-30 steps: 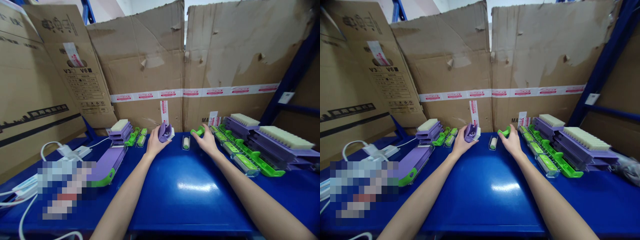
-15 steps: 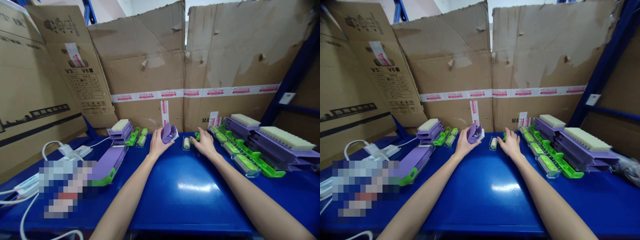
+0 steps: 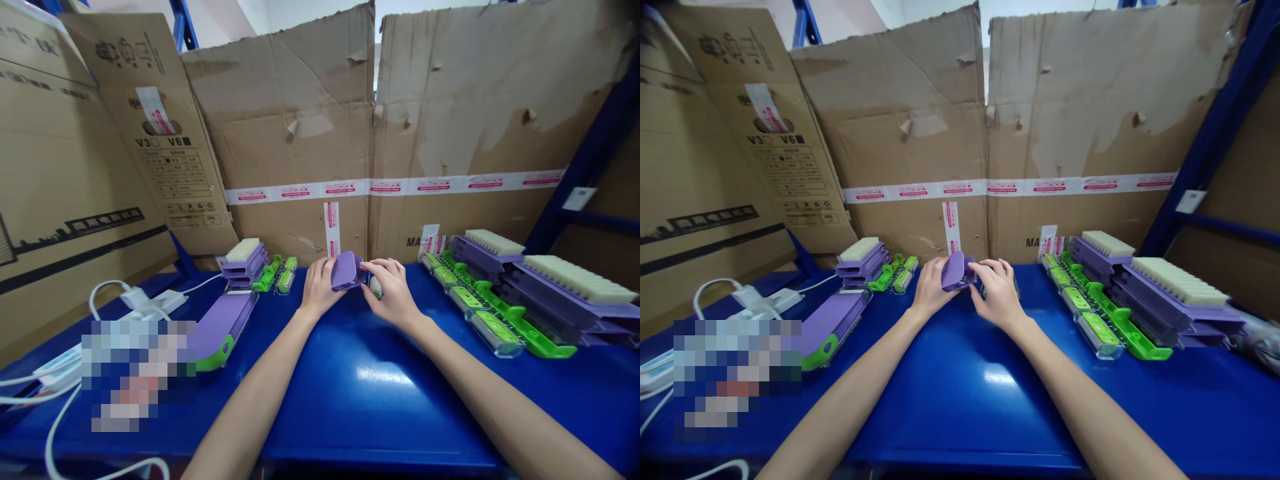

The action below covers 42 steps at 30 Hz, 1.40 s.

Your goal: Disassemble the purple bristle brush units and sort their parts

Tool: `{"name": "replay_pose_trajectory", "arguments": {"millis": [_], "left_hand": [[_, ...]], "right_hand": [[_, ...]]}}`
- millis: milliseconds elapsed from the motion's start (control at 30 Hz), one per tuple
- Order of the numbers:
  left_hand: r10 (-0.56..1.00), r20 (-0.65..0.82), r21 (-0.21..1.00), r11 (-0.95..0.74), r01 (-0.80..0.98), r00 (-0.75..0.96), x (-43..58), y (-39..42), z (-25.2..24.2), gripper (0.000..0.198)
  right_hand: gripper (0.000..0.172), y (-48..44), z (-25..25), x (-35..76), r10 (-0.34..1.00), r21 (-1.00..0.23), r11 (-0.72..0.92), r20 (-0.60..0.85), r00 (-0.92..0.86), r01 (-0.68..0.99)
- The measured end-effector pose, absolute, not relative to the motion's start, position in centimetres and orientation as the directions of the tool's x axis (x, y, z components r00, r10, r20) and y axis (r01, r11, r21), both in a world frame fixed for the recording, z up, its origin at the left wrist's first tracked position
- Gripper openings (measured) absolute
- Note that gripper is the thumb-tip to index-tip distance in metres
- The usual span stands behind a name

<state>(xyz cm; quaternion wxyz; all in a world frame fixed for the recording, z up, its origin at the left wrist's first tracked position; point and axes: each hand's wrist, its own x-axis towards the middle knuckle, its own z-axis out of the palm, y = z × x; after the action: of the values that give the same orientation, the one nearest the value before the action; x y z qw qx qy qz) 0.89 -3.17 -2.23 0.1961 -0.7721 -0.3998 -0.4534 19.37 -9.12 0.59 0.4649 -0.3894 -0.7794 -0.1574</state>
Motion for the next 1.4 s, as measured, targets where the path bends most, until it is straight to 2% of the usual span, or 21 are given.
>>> {"name": "replay_pose_trajectory", "arguments": {"millis": [233,400,533,667,767,933,1067,1200,1300,1400], "left_hand": [[0.398,0.81,-0.1,-0.631,0.77,0.431,0.4,-3.3,-2.0,0.059],[0.398,0.746,-0.185,-0.647,0.74,0.534,0.2,-3.2,-1.8,0.057],[0.412,0.729,-0.2,-0.636,0.745,0.547,0.1,-3.2,-1.7,0.058],[0.438,0.735,-0.186,-0.604,0.775,0.517,-0.4,-3.0,-1.6,0.06],[0.463,0.752,-0.163,-0.559,0.813,0.469,-0.7,-2.8,-1.7,0.062],[0.522,0.768,-0.103,-0.47,0.877,0.37,-0.6,-2.9,-1.7,0.071],[0.594,0.76,-0.051,-0.348,0.936,0.262,0.0,-3.2,-1.5,0.079],[0.633,0.766,0.019,-0.195,0.981,0.111,0.8,-3.6,-1.3,0.075],[0.686,0.726,0.04,-0.11,0.993,0.047,1.2,-4.0,-1.1,0.072],[0.718,0.696,0.05,-0.083,0.995,0.025,1.4,-4.3,-0.9,0.066]], "right_hand": [[0.05,-8.7,0.3,19.4,0.536,-0.098,0.666,0.752,-0.384,0.739],[0.051,-8.5,0.6,19.9,0.532,-0.07,0.633,0.764,-0.367,0.771],[0.041,-8.2,1.0,20.8,0.544,-0.112,0.611,0.778,-0.313,0.783],[0.04,-7.6,0.9,21.6,0.554,-0.171,0.614,0.788,-0.267,0.771],[0.041,-7.2,0.7,22.2,0.559,-0.257,0.591,0.814,-0.158,0.764],[0.048,-6.6,0.7,23.3,0.635,-0.555,0.418,0.745,0.206,0.719],[0.05,-5.8,0.5,24.6,0.686,-0.754,0.263,0.585,0.433,0.602],[0.05,-5.0,-0.1,25.5,0.741,-0.901,0.21,0.399,0.54,0.379],[0.047,-4.9,-0.2,25.5,0.78,-0.959,0.231,0.282,0.558,0.161],[0.04,-5.3,0.4,25.1,0.809,-0.967,0.248,0.174,0.561,-0.058]]}}
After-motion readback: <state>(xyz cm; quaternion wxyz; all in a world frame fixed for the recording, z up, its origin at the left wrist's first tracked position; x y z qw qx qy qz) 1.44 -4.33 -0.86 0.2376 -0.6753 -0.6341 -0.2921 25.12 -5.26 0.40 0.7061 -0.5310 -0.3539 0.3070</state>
